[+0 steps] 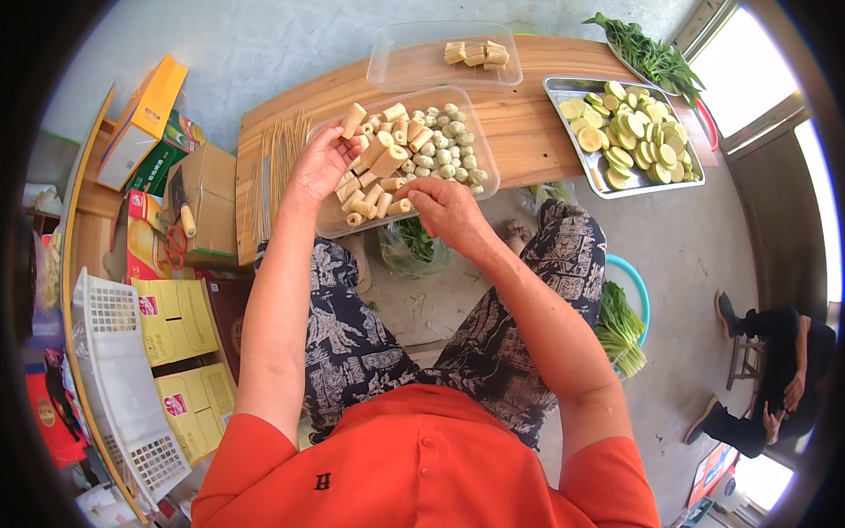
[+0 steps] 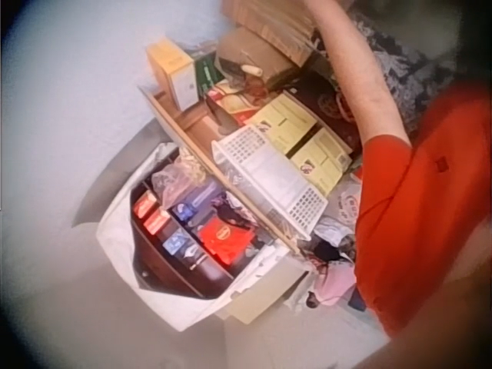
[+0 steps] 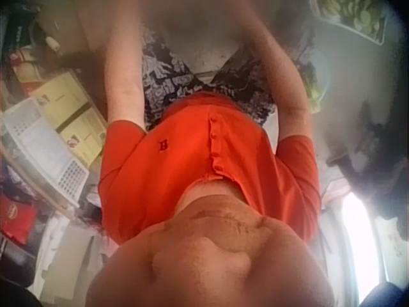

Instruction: The person threads small pieces of tofu and other food items onto thin wooden skewers by hand, picking up pieces from a large plastic container and sliding them onto the skewers one at a time.

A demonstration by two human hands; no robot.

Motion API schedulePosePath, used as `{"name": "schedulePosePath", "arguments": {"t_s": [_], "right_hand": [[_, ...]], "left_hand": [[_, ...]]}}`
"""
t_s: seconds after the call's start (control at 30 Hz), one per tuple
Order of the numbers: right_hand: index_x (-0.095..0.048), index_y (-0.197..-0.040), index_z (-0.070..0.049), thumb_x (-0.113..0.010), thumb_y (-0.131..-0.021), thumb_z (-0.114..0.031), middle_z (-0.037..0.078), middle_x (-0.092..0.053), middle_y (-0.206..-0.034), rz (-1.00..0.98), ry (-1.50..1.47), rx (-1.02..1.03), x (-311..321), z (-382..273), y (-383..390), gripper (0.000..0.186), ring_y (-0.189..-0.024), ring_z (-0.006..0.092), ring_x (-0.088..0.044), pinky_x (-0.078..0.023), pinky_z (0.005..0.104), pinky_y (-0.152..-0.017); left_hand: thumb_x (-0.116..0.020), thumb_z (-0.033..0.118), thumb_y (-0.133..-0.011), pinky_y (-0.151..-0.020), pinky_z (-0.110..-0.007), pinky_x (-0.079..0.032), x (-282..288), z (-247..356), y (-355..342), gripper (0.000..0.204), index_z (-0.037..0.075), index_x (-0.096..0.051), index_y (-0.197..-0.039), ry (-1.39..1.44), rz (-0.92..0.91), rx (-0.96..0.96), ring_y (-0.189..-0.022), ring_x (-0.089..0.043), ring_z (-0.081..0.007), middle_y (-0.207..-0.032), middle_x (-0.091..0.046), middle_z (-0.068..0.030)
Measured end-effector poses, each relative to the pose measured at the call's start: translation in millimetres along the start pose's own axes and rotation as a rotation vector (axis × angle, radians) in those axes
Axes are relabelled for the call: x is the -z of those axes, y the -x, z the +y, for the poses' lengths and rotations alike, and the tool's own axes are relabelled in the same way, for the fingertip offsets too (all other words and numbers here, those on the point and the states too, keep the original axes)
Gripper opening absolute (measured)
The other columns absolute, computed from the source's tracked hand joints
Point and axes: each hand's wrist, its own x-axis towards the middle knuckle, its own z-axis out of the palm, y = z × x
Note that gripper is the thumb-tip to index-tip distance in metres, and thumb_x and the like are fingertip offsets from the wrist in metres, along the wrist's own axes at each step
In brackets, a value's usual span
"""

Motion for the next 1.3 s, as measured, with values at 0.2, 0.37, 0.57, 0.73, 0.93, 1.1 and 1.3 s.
{"name": "schedulePosePath", "arguments": {"t_s": [0.2, 0.37, 0.57, 0.73, 0.93, 1.1, 1.3], "right_hand": [[-0.064, -0.102, -0.003, -0.046, -0.095, -0.014, -0.004, -0.044, -0.052, -0.004, -0.015, 0.004, -1.4, 1.0, -1.7, 0.022, -0.046, 0.0035, -0.04, -0.034, 0.0202, -0.045], [-0.064, -0.103, -0.003, -0.046, -0.095, -0.015, -0.004, -0.043, -0.051, -0.006, -0.008, -0.003, -1.5, 1.3, -1.7, 0.023, -0.046, 0.0035, -0.04, -0.034, 0.02, -0.045], [-0.064, -0.103, -0.003, -0.046, -0.095, -0.015, -0.004, -0.043, -0.051, -0.009, -0.007, -0.014, -2.5, -2.4, -0.7, 0.023, -0.046, 0.0037, -0.04, -0.034, 0.0205, -0.045], [-0.064, -0.103, -0.003, -0.046, -0.095, -0.016, -0.004, -0.043, -0.05, -0.001, 0.001, -0.008, -3.4, -1.0, -1.2, 0.023, -0.045, 0.0038, -0.039, -0.034, 0.0208, -0.045], [-0.064, -0.103, -0.003, -0.046, -0.095, -0.016, -0.004, -0.043, -0.049, 0.004, -0.006, 0.004, -4.4, 0.9, -2.6, 0.024, -0.045, 0.0036, -0.039, -0.034, 0.0204, -0.045], [-0.065, -0.099, -0.002, -0.048, -0.093, -0.014, -0.001, -0.046, -0.052, 0.013, 0.002, -0.001, -4.4, 1.7, -3.8, 0.021, -0.047, 0.0058, -0.043, -0.036, 0.0232, -0.045], [-0.064, -0.101, -0.002, -0.047, -0.094, -0.015, -0.002, -0.046, -0.051, 0.008, 0.029, -0.011, -6.8, 2.2, -5.1, 0.022, -0.046, 0.0049, -0.042, -0.035, 0.0221, -0.045]], "left_hand": [[-0.056, 0.013, -0.088, -0.075, -0.029, -0.052, 4.0, -0.5, -1.4, 0.024, 0.001, -0.056, -0.108, 0.019, 0.012, 0.005, -0.079, -0.058, -0.0163, -0.095, -0.062, -0.0114], [-0.057, 0.013, -0.087, -0.074, -0.028, -0.052, 3.4, -1.0, -0.9, 0.023, 0.001, -0.056, -0.107, 0.03, 0.039, 0.007, -0.079, -0.058, -0.0162, -0.094, -0.062, -0.0114], [-0.06, 0.012, -0.086, -0.073, -0.03, -0.053, 4.2, -1.1, -1.1, 0.023, 0.001, -0.056, -0.106, 0.027, 0.059, 0.001, -0.079, -0.059, -0.0168, -0.094, -0.062, -0.011], [-0.06, 0.01, -0.086, -0.075, -0.031, -0.053, 1.4, 0.8, 1.4, 0.023, 0.001, -0.055, -0.106, 0.016, 0.034, -0.016, -0.082, -0.06, -0.0185, -0.096, -0.062, -0.0114], [-0.054, 0.007, -0.089, -0.077, -0.032, -0.054, -5.9, -0.2, 4.5, 0.018, 0.001, -0.056, -0.106, -0.032, 0.039, -0.034, -0.083, -0.062, -0.0188, -0.095, -0.063, -0.0098], [-0.057, 0.01, -0.09, -0.076, -0.031, -0.054, -4.9, -1.2, 3.4, 0.018, 0.001, -0.057, -0.105, -0.001, 0.033, -0.056, -0.082, -0.062, -0.019, -0.096, -0.063, -0.0104], [-0.062, 0.012, -0.087, -0.077, -0.033, -0.054, -2.7, -1.6, 2.8, 0.022, 0.001, -0.056, -0.106, -0.021, 0.077, -0.089, -0.084, -0.061, -0.02, -0.096, -0.061, -0.0116]]}}
